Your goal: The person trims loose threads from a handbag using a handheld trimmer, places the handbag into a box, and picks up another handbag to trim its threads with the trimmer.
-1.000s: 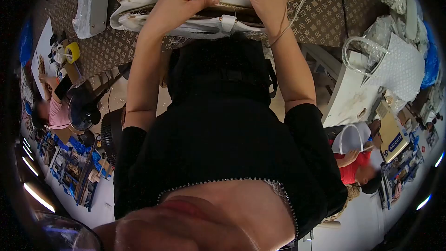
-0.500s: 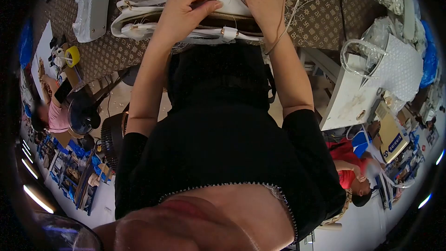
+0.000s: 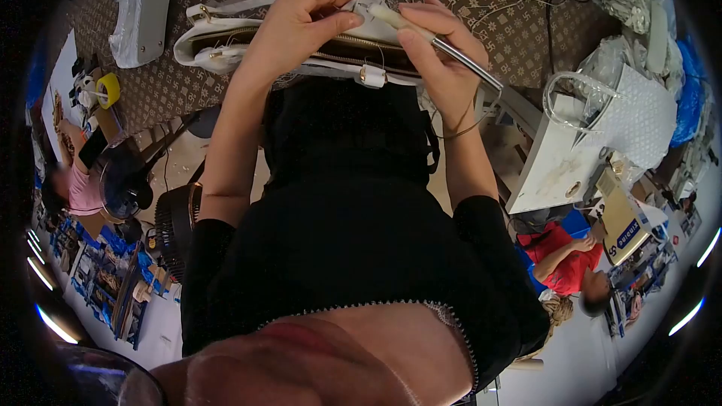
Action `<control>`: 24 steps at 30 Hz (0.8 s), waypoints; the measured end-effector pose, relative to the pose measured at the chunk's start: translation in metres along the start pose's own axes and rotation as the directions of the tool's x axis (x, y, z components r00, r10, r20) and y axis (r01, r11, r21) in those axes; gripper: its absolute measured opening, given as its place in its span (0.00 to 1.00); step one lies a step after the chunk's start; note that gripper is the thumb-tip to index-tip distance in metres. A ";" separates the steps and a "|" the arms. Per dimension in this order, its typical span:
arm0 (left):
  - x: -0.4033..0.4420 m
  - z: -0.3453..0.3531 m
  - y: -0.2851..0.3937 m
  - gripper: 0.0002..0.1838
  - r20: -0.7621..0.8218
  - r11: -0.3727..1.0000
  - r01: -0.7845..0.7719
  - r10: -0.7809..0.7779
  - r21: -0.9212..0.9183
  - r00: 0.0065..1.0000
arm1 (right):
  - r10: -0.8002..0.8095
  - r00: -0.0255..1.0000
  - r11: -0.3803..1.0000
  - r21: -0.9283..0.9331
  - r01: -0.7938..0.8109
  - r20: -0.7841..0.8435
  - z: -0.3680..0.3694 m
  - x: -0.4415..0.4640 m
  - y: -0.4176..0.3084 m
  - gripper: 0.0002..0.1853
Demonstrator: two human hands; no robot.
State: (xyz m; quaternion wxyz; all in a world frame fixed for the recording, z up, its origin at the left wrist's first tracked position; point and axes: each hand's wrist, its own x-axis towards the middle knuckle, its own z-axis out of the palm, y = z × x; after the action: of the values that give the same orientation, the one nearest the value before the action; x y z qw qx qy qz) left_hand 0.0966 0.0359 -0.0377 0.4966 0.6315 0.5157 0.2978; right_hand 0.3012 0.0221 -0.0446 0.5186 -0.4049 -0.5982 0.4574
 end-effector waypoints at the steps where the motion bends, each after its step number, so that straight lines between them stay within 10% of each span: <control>1: -0.001 0.001 -0.001 0.20 -0.026 1.000 -0.010 0.009 -0.021 1.000 | -0.015 1.000 0.999 -0.037 0.016 0.013 0.000 -0.001 0.000 0.09; 24: -0.007 -0.001 0.009 0.23 0.029 0.996 0.084 -0.085 0.021 0.996 | -0.031 0.998 0.965 -0.257 0.044 0.054 0.004 -0.004 -0.010 0.08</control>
State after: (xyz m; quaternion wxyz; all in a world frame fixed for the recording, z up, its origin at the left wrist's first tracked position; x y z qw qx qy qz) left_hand 0.0970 0.0293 -0.0285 0.5102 0.6183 0.5375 0.2619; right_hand 0.2975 0.0149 -0.0361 0.4552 -0.4461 -0.6728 0.3757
